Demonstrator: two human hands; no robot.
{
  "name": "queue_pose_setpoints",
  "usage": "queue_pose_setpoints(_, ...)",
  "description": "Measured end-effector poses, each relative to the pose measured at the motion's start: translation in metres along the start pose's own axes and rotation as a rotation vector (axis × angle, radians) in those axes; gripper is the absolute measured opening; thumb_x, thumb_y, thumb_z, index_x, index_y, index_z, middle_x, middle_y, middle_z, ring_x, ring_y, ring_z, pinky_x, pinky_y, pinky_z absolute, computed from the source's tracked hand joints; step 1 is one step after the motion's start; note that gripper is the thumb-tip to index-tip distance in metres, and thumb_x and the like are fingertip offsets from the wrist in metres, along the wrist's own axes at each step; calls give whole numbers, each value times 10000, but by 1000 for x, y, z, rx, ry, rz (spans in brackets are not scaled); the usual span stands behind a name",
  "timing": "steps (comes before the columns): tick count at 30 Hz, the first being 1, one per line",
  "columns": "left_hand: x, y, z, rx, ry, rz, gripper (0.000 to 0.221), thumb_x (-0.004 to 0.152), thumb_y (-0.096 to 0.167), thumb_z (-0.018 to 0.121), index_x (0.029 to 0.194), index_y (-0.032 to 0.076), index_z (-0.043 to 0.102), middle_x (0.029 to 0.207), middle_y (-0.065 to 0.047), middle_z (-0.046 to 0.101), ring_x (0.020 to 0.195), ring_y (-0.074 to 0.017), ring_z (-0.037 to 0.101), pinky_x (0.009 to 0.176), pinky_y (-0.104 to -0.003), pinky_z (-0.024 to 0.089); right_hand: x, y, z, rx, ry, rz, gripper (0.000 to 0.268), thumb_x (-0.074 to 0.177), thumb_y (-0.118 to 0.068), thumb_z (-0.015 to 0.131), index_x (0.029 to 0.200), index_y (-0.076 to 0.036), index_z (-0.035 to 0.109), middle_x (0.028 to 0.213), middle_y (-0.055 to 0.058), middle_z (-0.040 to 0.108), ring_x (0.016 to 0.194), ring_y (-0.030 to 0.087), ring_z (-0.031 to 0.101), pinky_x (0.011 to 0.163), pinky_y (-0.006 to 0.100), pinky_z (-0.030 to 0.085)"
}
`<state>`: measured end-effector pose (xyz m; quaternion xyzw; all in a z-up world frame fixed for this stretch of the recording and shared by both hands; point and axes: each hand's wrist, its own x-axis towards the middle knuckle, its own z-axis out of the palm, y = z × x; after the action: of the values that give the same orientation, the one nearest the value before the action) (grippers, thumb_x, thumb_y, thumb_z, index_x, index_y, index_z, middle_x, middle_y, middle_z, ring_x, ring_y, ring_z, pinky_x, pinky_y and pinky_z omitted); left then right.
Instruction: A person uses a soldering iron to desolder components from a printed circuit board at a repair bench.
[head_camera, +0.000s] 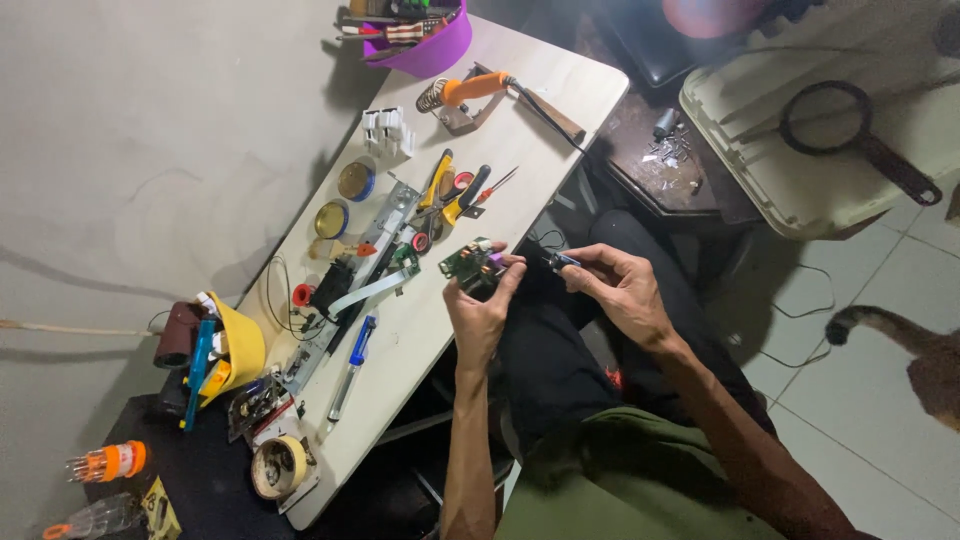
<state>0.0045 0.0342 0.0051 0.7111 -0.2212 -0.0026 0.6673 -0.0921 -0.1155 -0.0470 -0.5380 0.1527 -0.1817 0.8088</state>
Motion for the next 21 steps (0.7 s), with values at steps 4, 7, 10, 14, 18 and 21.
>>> queue_pose_setpoints(4, -4, -23, 8, -28, -50, 2, 285, 805, -66, 832, 1072, -65, 731, 860, -171, 767, 815, -172, 741, 777, -299, 618, 0, 2, -2, -7, -13, -5, 313, 924, -82, 767, 1198, 60, 713, 845, 170, 733, 814, 154, 715, 775, 314, 616)
queue_pose_setpoints(7, -5, -16, 13, -19, -84, 23, 263, 817, -52, 826, 1061, -69, 732, 893, -177, 769, 838, -182, 750, 801, -303, 613, 0, -2, -2, -29, -20, 3, 301, 942, -94, 751, 1206, 48, 717, 809, 161, 731, 787, 146, 709, 767, 304, 614)
queue_pose_setpoints(10, -4, -11, 12, 27, -104, 32, 261, 811, -19, 842, 1052, -49, 747, 871, -154, 774, 833, -164, 753, 807, -286, 608, 0, -3, 0, -27, -19, 10, 292, 933, -100, 758, 1185, 43, 726, 817, 161, 740, 780, 147, 719, 768, 301, 613)
queue_pose_setpoints(14, -5, -6, 10, 66, -106, 11, 263, 795, -25, 850, 1041, -37, 756, 876, -148, 780, 824, -159, 751, 786, -264, 613, -1, -1, 2, -35, -25, -12, 280, 922, -79, 772, 1166, 54, 733, 828, 156, 739, 772, 137, 709, 761, 296, 608)
queue_pose_setpoints(18, -8, -19, 8, 90, -103, 28, 215, 775, -33, 860, 974, -26, 780, 942, -150, 786, 846, -171, 753, 783, -277, 615, -4, -8, 5, -84, -33, -18, 275, 912, -72, 777, 1151, 61, 742, 824, 171, 740, 756, 147, 706, 746, 307, 610)
queue_pose_setpoints(21, -10, -12, 5, 131, -90, 21, 204, 761, -28, 867, 945, -35, 780, 970, -171, 783, 854, -182, 747, 784, -274, 614, -9, -16, 12, -126, -28, -10, 274, 900, -69, 782, 1140, 58, 748, 840, 185, 748, 752, 153, 702, 741, 321, 615)
